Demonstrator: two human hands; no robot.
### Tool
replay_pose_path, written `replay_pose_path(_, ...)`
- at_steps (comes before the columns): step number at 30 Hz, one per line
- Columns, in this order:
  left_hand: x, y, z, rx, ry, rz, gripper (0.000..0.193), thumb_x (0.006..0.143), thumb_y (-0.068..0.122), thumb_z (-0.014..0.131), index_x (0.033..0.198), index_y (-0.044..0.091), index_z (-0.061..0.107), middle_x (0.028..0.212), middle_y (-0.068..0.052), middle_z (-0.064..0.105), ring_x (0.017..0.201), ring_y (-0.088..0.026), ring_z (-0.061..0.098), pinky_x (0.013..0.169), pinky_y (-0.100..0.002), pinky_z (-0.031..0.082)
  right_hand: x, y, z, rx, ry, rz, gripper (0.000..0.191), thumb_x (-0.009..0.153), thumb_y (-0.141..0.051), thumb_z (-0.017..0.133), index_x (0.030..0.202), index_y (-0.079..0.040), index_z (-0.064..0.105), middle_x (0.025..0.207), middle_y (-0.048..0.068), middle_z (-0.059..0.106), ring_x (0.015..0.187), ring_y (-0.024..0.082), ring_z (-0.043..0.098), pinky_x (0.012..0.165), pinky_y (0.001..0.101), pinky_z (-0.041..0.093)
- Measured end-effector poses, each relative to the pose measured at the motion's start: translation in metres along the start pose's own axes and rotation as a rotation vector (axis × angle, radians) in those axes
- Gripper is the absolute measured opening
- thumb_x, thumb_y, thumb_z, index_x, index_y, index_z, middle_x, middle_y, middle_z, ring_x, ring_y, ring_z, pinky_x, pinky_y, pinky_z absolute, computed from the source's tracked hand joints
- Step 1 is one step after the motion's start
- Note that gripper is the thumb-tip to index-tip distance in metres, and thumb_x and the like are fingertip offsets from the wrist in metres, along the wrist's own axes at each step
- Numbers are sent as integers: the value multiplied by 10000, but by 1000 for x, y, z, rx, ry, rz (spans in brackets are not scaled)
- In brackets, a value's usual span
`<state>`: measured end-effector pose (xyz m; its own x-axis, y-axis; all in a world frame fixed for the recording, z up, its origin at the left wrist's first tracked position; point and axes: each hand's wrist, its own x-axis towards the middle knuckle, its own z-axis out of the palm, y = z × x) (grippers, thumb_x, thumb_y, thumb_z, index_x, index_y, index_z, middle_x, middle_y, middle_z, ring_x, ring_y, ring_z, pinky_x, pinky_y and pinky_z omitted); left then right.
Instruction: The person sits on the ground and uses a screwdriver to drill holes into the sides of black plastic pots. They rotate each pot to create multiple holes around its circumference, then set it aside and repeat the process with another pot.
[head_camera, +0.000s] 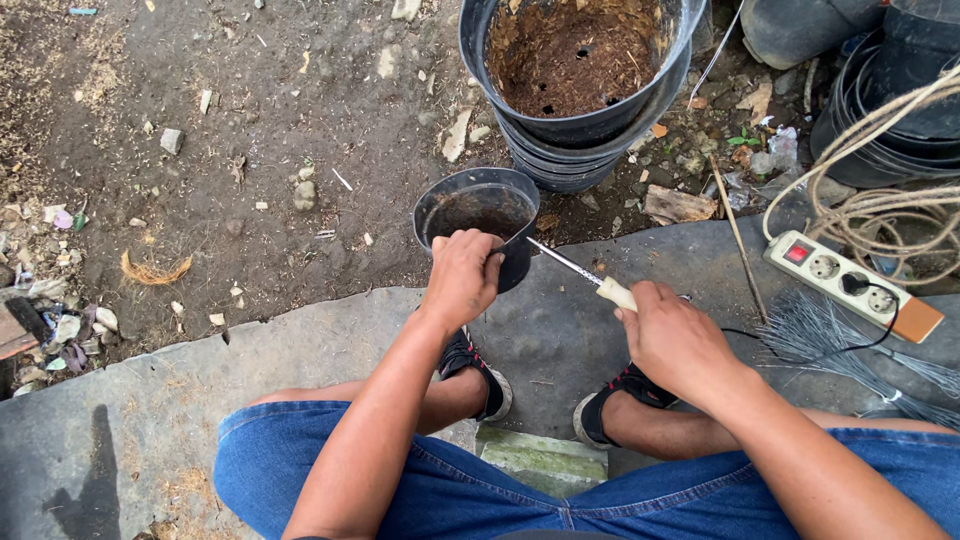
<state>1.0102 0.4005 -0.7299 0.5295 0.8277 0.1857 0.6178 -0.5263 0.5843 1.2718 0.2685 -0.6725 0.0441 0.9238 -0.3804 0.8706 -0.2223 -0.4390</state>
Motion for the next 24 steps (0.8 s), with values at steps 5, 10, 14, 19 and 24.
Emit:
replay_pose_path(5, 4, -7, -6, -205, -41, -231, 136, 843, 104, 746, 973, 82, 712, 909, -91, 714, 912, -268, 664, 880, -387, 423, -2, -4, -3, -22, 8, -17, 280, 986, -293, 525, 1043, -22, 564, 1017, 230, 668, 928, 451, 667, 811, 547, 529)
replay_pose_path(10, 5, -3, -9, -313, -118, -402, 142, 851, 135, 735, 982, 80, 728, 899, -102, 744, 847, -269, 693, 839, -362, 503, -1, -7, -5, 0, -1, -36, 293, 995, -293, 514, 1051, -10, 564, 1024, 236, 666, 942, 450, 664, 816, 545, 524)
replay_pose_path(14, 4, 0, -8, -256, -85, -292, 121, 845, 117, 745, 957, 75, 726, 908, -109, 726, 890, -288, 676, 878, -381, 453, -1, -9, -7, -12, -10, -29, 297, 989, -298, 519, 1054, -12, 565, 1029, 231, 668, 945, 445, 668, 823, 541, 525)
replay_pose_path(19, 4, -1, -5, -219, -95, -223, 104, 861, 121, 738, 957, 90, 714, 919, -87, 704, 950, -283, 660, 899, -390, 415, -1, -8, -7, 3, 1, -40, 284, 988, -289, 528, 1037, -12, 569, 1014, 229, 668, 940, 445, 667, 820, 537, 525)
replay_pose_path(24, 3, -1, -4, -209, -89, -190, 110, 863, 110, 726, 972, 95, 720, 919, -73, 703, 981, -270, 648, 934, -395, 376, 1, -7, -6, -6, 15, -55, 280, 979, -285, 545, 1033, -12, 571, 1003, 231, 670, 933, 448, 666, 826, 541, 522)
